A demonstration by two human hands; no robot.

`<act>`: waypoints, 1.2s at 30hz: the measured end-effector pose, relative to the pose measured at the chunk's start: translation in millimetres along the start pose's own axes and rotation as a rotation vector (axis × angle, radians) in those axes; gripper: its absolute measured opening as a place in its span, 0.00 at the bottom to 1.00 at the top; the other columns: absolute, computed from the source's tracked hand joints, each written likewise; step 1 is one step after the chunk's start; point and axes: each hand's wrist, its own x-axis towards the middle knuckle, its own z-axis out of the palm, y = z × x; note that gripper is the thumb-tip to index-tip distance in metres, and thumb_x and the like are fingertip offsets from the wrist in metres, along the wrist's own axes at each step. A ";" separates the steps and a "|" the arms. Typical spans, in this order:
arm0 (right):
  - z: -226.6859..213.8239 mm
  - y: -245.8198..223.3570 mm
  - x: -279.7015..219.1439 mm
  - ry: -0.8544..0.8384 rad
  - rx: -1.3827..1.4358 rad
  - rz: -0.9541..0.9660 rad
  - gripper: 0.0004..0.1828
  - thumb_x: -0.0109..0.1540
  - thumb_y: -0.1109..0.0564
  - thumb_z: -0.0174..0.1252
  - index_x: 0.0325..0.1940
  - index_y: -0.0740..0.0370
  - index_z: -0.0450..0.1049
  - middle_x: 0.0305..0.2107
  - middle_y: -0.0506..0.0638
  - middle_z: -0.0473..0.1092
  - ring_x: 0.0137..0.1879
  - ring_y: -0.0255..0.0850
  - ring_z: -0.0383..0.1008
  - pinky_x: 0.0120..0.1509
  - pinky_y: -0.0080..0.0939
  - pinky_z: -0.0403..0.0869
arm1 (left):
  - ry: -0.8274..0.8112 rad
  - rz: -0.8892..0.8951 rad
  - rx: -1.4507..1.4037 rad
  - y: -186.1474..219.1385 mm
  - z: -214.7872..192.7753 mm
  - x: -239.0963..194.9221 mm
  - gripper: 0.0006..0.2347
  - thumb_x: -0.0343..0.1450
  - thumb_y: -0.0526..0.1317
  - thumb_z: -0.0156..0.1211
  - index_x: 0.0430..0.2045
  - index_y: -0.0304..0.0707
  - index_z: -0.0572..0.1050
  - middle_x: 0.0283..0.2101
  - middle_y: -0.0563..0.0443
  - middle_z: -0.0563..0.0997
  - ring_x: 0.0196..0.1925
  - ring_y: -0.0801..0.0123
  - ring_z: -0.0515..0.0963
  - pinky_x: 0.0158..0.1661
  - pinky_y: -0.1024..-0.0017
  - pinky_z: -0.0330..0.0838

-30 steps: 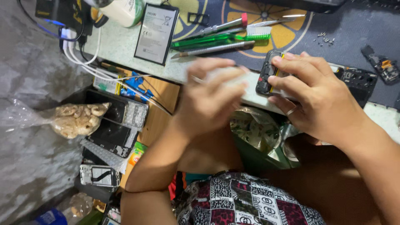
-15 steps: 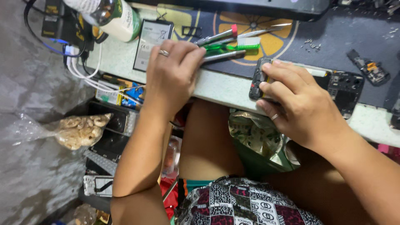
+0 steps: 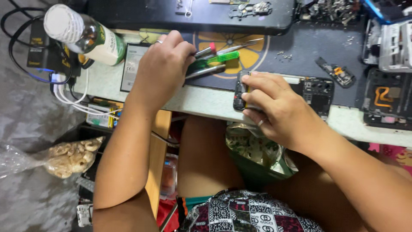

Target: The person uses a screwdriver to remove screws from the back of a disassembled mobile phone. They then use a prying tool to lift a component near the battery. The person continues to remove screws from the phone chassis.

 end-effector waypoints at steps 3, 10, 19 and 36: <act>-0.7 -0.3 -0.2 0.006 0.006 0.000 0.16 0.57 0.61 0.68 0.47 0.66 0.73 0.59 0.61 0.68 0.68 0.61 0.67 0.69 0.53 0.71 | -0.013 0.008 0.019 1.5 -2.4 5.7 0.02 0.71 0.32 0.64 0.32 0.34 0.77 0.38 0.42 0.76 0.43 0.48 0.76 0.42 0.55 0.71; 1.0 0.5 -0.2 0.004 -0.021 -0.020 0.17 0.57 0.62 0.67 0.48 0.68 0.73 0.59 0.62 0.68 0.67 0.62 0.67 0.70 0.55 0.70 | 0.026 0.125 0.194 9.0 -11.5 12.7 0.02 0.75 0.31 0.63 0.35 0.37 0.75 0.35 0.48 0.78 0.40 0.54 0.77 0.41 0.57 0.70; -5.6 -2.0 2.7 -0.028 0.063 0.016 0.19 0.54 0.64 0.68 0.47 0.68 0.73 0.59 0.60 0.67 0.68 0.60 0.66 0.70 0.54 0.69 | 0.323 0.203 -0.587 45.1 19.7 53.2 0.17 0.81 0.29 0.63 0.60 0.43 0.65 0.43 0.52 0.81 0.43 0.71 0.84 0.41 0.74 0.81; -6.3 -8.3 8.3 -0.027 -0.050 -0.013 0.18 0.54 0.67 0.62 0.48 0.72 0.74 0.52 0.65 0.70 0.66 0.60 0.67 0.70 0.52 0.69 | 0.155 0.129 -0.675 65.9 50.3 42.4 0.12 0.79 0.26 0.63 0.51 0.36 0.67 0.42 0.48 0.80 0.41 0.66 0.85 0.43 0.73 0.81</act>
